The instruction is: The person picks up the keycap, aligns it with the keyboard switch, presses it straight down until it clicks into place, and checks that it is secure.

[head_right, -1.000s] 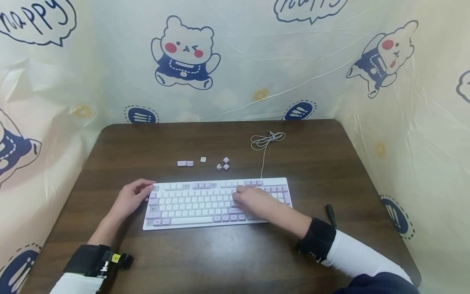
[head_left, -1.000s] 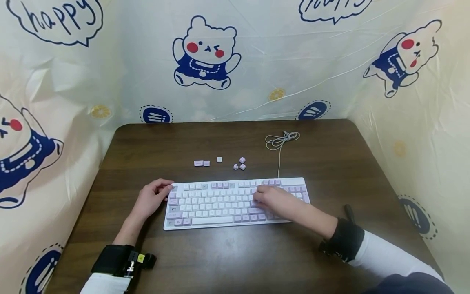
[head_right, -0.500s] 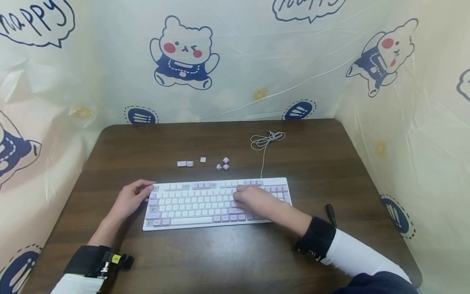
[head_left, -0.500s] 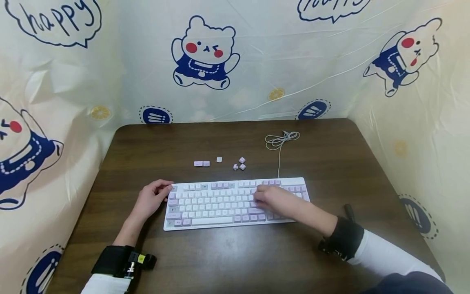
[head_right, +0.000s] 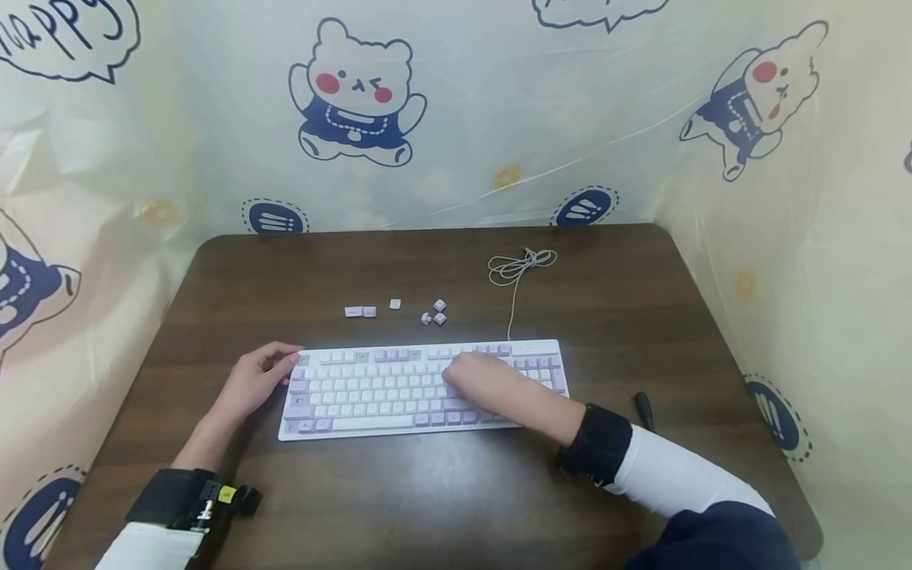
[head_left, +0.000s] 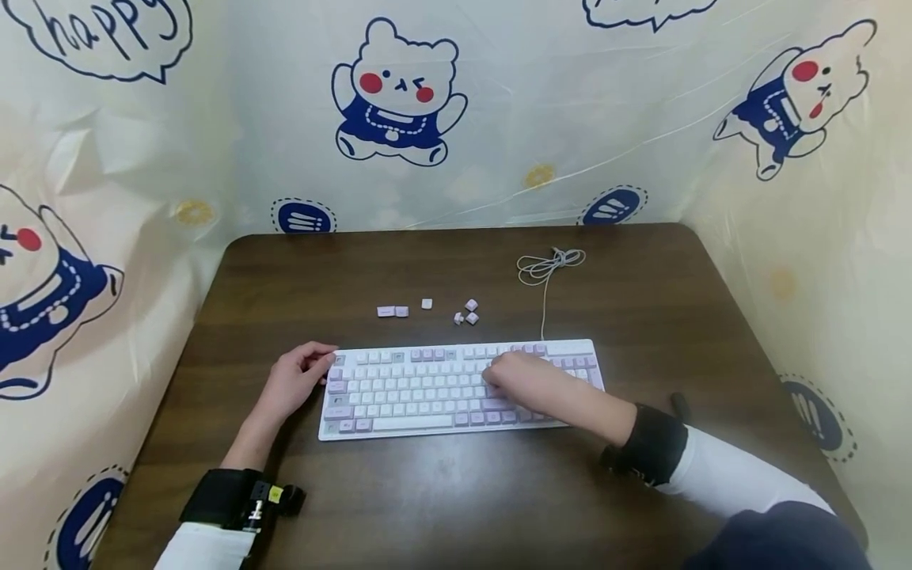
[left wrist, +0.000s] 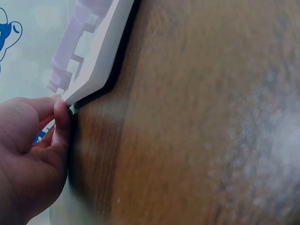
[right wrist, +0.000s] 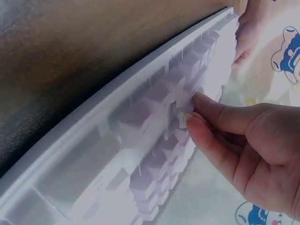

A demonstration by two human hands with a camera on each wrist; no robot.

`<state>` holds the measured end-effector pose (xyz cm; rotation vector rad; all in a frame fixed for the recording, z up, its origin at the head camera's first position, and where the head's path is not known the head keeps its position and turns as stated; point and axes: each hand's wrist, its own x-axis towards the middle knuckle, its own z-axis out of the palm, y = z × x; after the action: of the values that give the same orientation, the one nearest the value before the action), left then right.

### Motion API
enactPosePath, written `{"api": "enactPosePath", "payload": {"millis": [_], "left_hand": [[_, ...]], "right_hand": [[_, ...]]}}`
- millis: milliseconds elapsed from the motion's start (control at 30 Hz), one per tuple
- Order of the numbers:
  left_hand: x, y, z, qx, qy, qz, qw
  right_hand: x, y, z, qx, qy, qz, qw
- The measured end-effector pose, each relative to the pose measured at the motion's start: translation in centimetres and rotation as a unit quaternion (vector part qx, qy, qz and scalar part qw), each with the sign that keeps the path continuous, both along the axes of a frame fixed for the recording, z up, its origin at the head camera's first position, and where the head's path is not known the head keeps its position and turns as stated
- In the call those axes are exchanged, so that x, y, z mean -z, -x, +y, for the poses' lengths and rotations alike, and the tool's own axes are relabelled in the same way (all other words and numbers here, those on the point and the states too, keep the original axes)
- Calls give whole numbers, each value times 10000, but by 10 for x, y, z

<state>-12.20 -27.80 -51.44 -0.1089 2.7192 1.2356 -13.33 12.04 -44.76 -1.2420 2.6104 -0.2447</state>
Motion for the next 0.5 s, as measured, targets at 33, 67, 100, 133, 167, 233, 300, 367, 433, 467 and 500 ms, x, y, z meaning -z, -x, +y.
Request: {"api": "enactPosePath", "payload": {"millis": [33,67,100,133,167,233,300,367,433,467,500], "left_hand": [[0,1,0,1,-10,9,10000],[-1,1,1,-8,-18,15,10000],[-1,2,1,-23,-23,12,10000],[-1,2,1,-30,-23,16,10000],[-1,2,1,-31,-19,14,10000],[0,3,1,-21,-30,14,10000],[1,3,0,-16,-32,13,10000],[2,3,0,-16,-35,13,10000],[3,3,0,-35,-30,15,10000],[3,3,1,-33,-30,18,10000],[3,3,1,-35,-23,13,10000]], "right_hand": [[0,1,0,-31,-41,52,10000],[0,1,-1,-68,-82,107,9999],[0,2,-1,-75,-101,118,9999],[0,2,-2,-77,-103,115,9999],[0,2,-2,-73,-89,85,9999],[-1,3,-2,7,-46,-48,10000],[-1,3,-1,78,32,-164,9998],[0,4,0,84,90,-220,9997],[2,4,1,64,118,-218,9997],[2,4,1,65,130,-219,9997],[3,3,2,84,142,-240,9996]]}}
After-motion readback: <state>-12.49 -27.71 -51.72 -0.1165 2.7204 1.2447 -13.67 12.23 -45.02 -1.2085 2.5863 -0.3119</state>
